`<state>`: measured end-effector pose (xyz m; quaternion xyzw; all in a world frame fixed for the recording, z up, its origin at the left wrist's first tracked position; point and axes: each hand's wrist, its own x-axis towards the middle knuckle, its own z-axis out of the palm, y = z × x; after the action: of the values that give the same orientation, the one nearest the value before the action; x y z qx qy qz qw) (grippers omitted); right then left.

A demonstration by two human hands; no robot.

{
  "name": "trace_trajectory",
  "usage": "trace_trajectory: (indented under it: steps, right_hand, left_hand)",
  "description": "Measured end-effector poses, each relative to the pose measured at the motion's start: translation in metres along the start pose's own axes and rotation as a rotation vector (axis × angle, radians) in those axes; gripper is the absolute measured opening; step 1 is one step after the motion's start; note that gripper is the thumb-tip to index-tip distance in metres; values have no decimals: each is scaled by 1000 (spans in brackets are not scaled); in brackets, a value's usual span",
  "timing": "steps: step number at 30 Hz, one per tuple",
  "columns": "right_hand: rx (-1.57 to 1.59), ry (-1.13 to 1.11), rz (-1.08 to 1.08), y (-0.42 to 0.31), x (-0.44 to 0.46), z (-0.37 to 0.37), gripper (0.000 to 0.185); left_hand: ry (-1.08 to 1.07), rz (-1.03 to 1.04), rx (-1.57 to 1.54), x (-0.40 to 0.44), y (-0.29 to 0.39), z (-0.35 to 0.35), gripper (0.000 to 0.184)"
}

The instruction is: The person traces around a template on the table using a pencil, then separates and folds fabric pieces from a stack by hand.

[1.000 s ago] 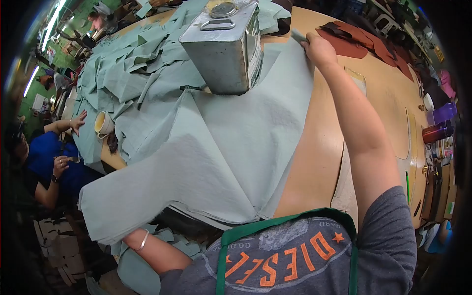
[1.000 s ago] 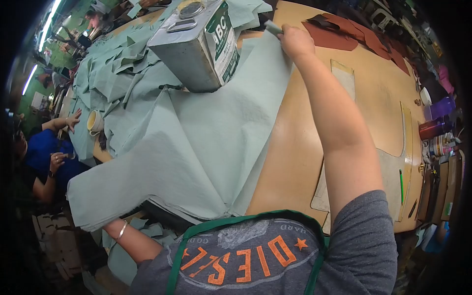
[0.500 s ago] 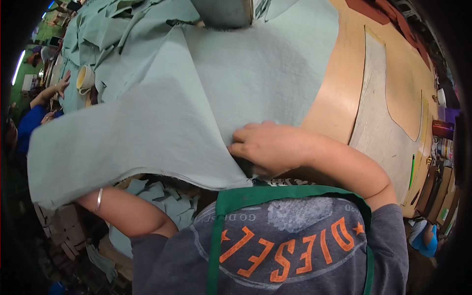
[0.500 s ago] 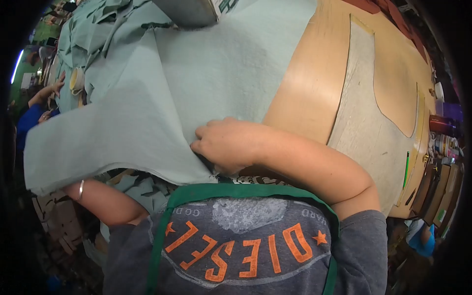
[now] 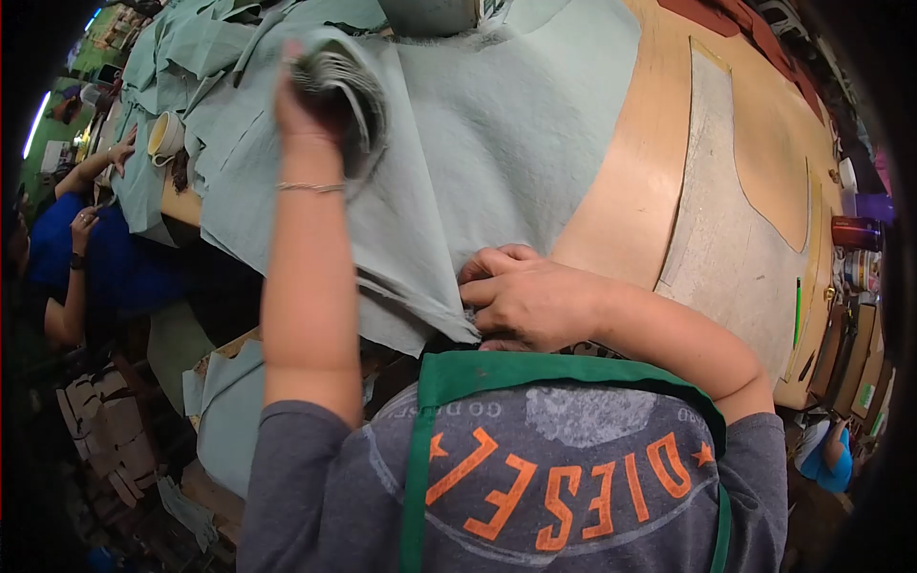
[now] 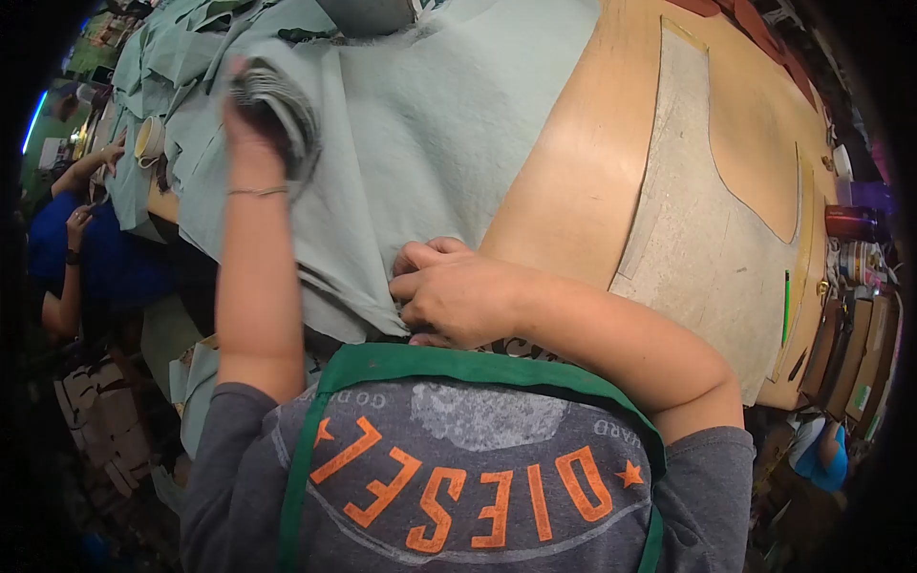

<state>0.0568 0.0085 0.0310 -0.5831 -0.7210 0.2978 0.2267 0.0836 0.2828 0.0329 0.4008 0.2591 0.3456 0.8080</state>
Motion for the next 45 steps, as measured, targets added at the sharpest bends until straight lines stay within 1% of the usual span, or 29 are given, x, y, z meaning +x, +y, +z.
trace_trajectory:
  steps: [1, 4, 6, 7, 8, 9, 10, 11, 13, 14, 15, 16, 17, 18, 19, 20, 23, 25, 26, 29, 30, 33, 35, 36, 38, 40, 44, 45]
  right_hand:
    - [-8, 24, 0, -1, -4, 1, 26]
    - [-24, 55, 11, -5, -21, 3, 24]
    - [-39, 42, 15, -11, -35, 4, 23]
    - [-22, 35, 55, -13, -41, 1, 23]
    - [-6, 31, 96, -17, -47, -4, 23]
    - [12, 25, 137, -19, -53, -8, 24]
    - [-58, 106, 101, -18, -59, -14, 22]
    - [40, 201, 136, -19, -60, -23, 22]
    - [230, 401, 189, -21, -57, -46, 26]
    - [140, 677, 168, -11, -50, -46, 36]
    - [198, 702, 267, -10, -40, -58, 33]
    - [263, 726, 368, -11, -29, -71, 31]
    - [335, 747, 469, -12, -18, -82, 29]
    - [396, 786, 448, -7, -3, -86, 33]
    - [457, 820, 423, -1, 12, -87, 37]
    - [446, 788, 356, 0, 24, -86, 40]
    - [414, 639, 130, 0, 50, -75, 47]
    - [519, 528, 108, -7, 56, -68, 47]
    - [505, 507, 125, -10, 55, -66, 43]
    - [395, 559, 92, 0, 52, -54, 37]
    - [305, 576, 53, 0, 47, -54, 31]
    - [188, 584, 107, 0, 37, -57, 24]
    - [40, 722, 120, 2, 32, -55, 19]
    - [-36, 790, 122, 4, 31, -55, 16]
    - [-118, 800, 201, 3, 26, -59, 13]
    - [-200, 796, 281, 3, 25, -61, 11]
    - [-378, 791, 314, -2, 23, -60, 15]
    - [-416, 791, 310, -4, 23, -59, 15]
  left_hand:
    - [37, -114, -117, 12, -30, -9, 31]
    - [-174, -129, -128, 26, -32, -17, 31]
    - [-135, -117, -94, 27, -31, -19, 30]
    - [-126, -112, -71, 30, -30, -17, 30]
    - [-177, -78, -34, 26, -29, -15, 30]
    - [-166, -127, -74, 22, -28, -13, 30]
    - [-156, -173, -115, 16, -27, -11, 30]
    - [-149, -214, -157, 7, -22, -6, 30]
    - [-98, -155, -25, -7, -15, 0, 34]
    - [-167, -134, 8, -19, -9, 4, 32]
    - [-252, -75, 75, -40, 1, 11, 32]
    - [-340, -57, 123, -58, 9, 13, 31]
    - [-361, -10, 219, -79, 16, 14, 31]
    - [-378, 40, 315, -99, 21, 16, 31]
    - [-377, 52, 348, -118, 25, 15, 32]
    - [-372, 65, 383, -134, 28, 13, 33]
    - [-424, 92, 325, -162, 33, 1, 35]
    - [-394, 90, 316, -170, 32, -5, 34]
    - [-379, 88, 307, -172, 32, -7, 33]
    - [-512, 70, 433, -164, 26, -23, 30]
    - [-504, 89, 470, -164, 24, -21, 28]
    - [-495, 152, 623, -162, 21, -12, 20]
    - [-499, 204, 785, -157, 22, -16, 18]
    - [-496, 288, 857, -155, 23, -16, 17]
    - [-483, 460, 1003, -152, 26, -15, 18]
    - [-435, 506, 1057, -152, 25, -14, 17]
    - [-382, 598, 1135, -153, 24, -19, 12]
    - [-381, 663, 1184, -153, 25, -20, 11]
